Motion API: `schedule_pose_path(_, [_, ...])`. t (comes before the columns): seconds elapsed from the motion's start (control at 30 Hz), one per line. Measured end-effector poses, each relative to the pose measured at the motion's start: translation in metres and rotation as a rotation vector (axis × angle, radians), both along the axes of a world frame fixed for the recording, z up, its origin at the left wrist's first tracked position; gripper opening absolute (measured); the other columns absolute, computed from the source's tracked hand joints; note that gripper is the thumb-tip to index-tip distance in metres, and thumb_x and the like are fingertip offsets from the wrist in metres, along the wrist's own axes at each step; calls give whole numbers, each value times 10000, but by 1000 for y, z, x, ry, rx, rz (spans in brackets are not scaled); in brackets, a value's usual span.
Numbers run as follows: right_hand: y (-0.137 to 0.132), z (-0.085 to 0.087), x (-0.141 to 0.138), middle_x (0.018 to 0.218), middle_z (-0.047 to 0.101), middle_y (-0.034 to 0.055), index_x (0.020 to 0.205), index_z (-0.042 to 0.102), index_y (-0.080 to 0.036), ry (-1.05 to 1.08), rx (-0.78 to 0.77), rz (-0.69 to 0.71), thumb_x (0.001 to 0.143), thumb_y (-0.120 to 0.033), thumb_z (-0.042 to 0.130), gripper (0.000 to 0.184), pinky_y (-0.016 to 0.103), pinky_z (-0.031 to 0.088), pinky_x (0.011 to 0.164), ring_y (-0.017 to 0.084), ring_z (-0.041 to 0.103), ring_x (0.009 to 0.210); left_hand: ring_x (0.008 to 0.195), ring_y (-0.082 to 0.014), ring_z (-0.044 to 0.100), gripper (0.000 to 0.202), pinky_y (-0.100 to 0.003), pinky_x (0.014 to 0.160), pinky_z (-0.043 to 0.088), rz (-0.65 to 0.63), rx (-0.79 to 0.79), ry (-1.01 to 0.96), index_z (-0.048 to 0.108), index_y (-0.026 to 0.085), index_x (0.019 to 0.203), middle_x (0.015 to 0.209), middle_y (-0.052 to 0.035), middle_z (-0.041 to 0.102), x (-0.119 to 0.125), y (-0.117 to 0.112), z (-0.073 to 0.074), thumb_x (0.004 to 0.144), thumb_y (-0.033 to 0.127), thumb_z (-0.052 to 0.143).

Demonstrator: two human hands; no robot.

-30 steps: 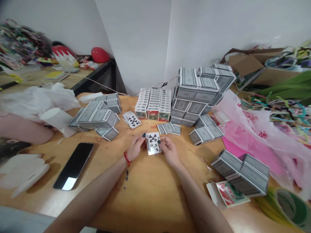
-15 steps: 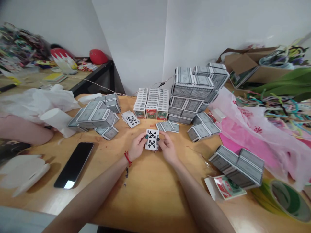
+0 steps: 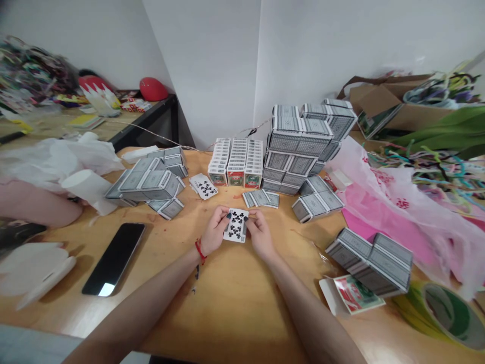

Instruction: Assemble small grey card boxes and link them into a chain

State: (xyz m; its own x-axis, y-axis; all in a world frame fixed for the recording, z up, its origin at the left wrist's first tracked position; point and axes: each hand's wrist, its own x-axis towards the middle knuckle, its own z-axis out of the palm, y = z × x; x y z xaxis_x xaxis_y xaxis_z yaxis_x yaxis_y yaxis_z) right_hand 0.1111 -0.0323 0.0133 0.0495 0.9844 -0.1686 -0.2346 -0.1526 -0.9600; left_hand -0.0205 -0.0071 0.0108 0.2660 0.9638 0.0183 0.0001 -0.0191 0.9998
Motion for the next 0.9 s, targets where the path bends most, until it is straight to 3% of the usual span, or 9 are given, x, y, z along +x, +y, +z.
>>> schedule_pose_path(0.27, [-3,-1,-4,538,432,-70,826,441,-225,-13,7,-45,703,-258,470,131,186,300,413,81,373,439,591,-76,445,122,-188,547,377,109,-73,-3,387,189,830,708,27,480,7,-6,1,721,140,361])
schedule_pose_path(0.5, [-4,-5,-3,590,442,-55,835,502,-211,-17,29,-17,712,-226,443,137,189,313,463,81,371,493,527,-73,401,105,-185,497,343,93,-120,-74,384,188,804,635,45,447,7,-6,5,714,147,349])
schedule_pose_path(0.9, [-2,-6,-2,624,465,-46,807,528,-207,-36,45,-71,700,-236,449,137,197,305,471,90,387,522,581,-80,419,113,-191,537,355,54,-105,-72,414,179,801,672,36,466,8,-8,9,710,141,359])
